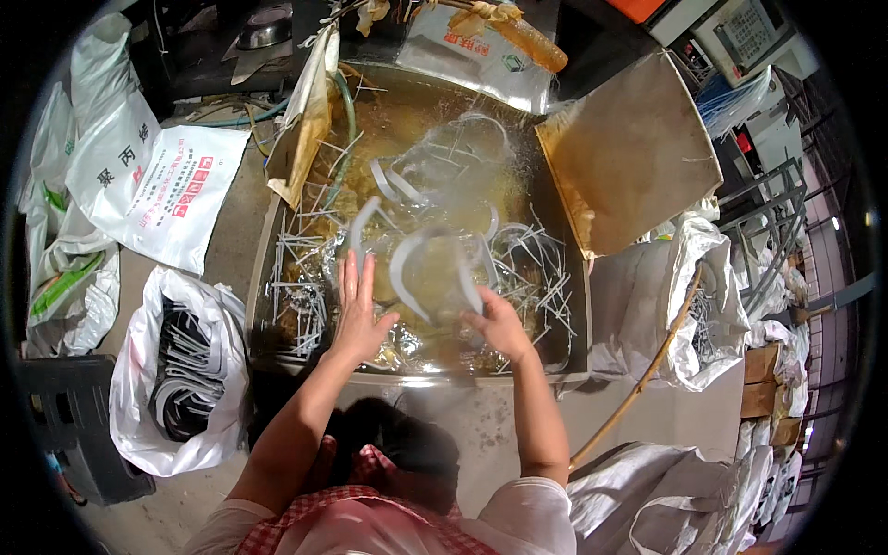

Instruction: The person retrieves curved grey plastic parts from a water-filled bin, shakes them off, and places them into a white bag. Using a wooden stick, the person occasionally stirs the water to bring more parts within reach.

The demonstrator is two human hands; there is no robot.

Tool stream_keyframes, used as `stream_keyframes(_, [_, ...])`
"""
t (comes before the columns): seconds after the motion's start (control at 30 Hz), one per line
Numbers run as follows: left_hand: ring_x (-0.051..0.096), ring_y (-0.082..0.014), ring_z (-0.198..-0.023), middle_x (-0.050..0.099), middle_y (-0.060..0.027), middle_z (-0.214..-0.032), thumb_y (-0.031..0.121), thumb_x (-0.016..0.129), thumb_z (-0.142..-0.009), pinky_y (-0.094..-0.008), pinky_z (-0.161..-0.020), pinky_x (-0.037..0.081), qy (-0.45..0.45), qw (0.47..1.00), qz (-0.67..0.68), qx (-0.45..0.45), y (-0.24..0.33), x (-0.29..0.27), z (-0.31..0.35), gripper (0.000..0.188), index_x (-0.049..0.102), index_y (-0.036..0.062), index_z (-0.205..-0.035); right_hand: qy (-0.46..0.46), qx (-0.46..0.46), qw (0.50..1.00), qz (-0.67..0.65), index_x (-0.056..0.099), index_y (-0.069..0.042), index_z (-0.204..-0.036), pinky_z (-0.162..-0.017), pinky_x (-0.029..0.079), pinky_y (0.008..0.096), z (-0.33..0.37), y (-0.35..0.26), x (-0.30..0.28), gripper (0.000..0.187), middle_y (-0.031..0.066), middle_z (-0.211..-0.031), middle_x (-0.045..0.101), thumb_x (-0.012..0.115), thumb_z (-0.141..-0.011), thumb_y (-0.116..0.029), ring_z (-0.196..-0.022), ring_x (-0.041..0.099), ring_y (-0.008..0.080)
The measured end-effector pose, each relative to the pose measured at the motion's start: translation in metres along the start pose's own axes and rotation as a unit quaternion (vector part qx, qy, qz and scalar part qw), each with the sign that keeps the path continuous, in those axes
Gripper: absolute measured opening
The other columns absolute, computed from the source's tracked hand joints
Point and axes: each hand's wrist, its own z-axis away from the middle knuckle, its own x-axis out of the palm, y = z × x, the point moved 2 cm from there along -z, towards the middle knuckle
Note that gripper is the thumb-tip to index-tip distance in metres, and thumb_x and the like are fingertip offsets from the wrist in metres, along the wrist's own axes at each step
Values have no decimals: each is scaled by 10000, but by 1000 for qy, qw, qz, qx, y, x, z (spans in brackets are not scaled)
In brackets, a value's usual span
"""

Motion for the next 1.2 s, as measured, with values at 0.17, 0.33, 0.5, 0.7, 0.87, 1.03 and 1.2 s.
stream_keyframes(0.17, [402, -352, -1184, 445, -194, -1245, -2, 643, -658, -380, -987, 338, 44, 997, -13, 63, -10, -8, -1, 681, 396, 89, -1286, -103, -330, 837, 425, 595, -66, -997, -727, 431, 345, 22, -52, 31, 421, 86, -902, 585, 632, -602, 77, -768, 552, 247])
stream_keyframes(0.33, [577, -176, -646, 596, -85, -717, -35, 568, -729, -281, -587, 475, 56, 970, 236, -34, -28, -20, 0, 211, 614, 13, -929, 170, -354, 829, 399, 503, -56, -1089, -729, 447, 359, -7, -3, 0, 484, 147, -956, 533, 583, -629, 72, -805, 541, 312])
stream_keyframes(0.5, [473, -137, -548, 471, -21, -677, 142, 520, -887, -319, -524, 478, 170, 742, 575, -300, -37, -33, -1, 126, 522, 30, -943, 405, -137, 893, 144, 452, -17, -1114, -615, 429, 248, -23, 88, -32, 285, 34, -745, 541, 474, -833, -60, -659, 512, 127])
stream_keyframes(0.7, [466, -161, -644, 442, -31, -725, 167, 485, -910, -368, -644, 486, 150, 581, 706, -375, -29, 8, 5, 132, 486, 48, -968, 340, 49, 903, -260, 463, -106, -961, -433, 364, 261, -40, 77, 41, 152, -10, -689, 478, 510, -824, -60, -523, 433, 88])
stream_keyframes(0.87, [466, -143, -621, 460, -34, -734, 143, 507, -898, -331, -593, 465, 232, 545, 709, -382, -41, 1, 10, 133, 464, 55, -988, 406, 139, 780, -456, 472, -119, -937, -401, 378, 259, -42, 84, 29, 90, 28, -720, 499, 450, -850, -114, -511, 451, 133])
stream_keyframes(1.03, [457, -118, -603, 466, -20, -726, 148, 482, -910, -290, -573, 444, 295, 738, 565, -223, -43, -23, -3, 115, 482, 58, -983, 474, 167, 648, -572, 490, -95, -851, -304, 354, 233, -31, 94, -24, 124, 50, -626, 484, 376, -860, -141, -416, 431, 151])
stream_keyframes(1.2, [514, -227, -819, 528, -66, -791, -39, 519, -648, -347, -737, 356, 269, 961, 16, 58, -5, -35, 4, 181, 616, 97, -718, 368, 151, 711, -579, 478, -54, -797, -335, 387, 230, -28, 57, 13, 118, 60, -588, 462, 396, -868, -102, -439, 446, 153])
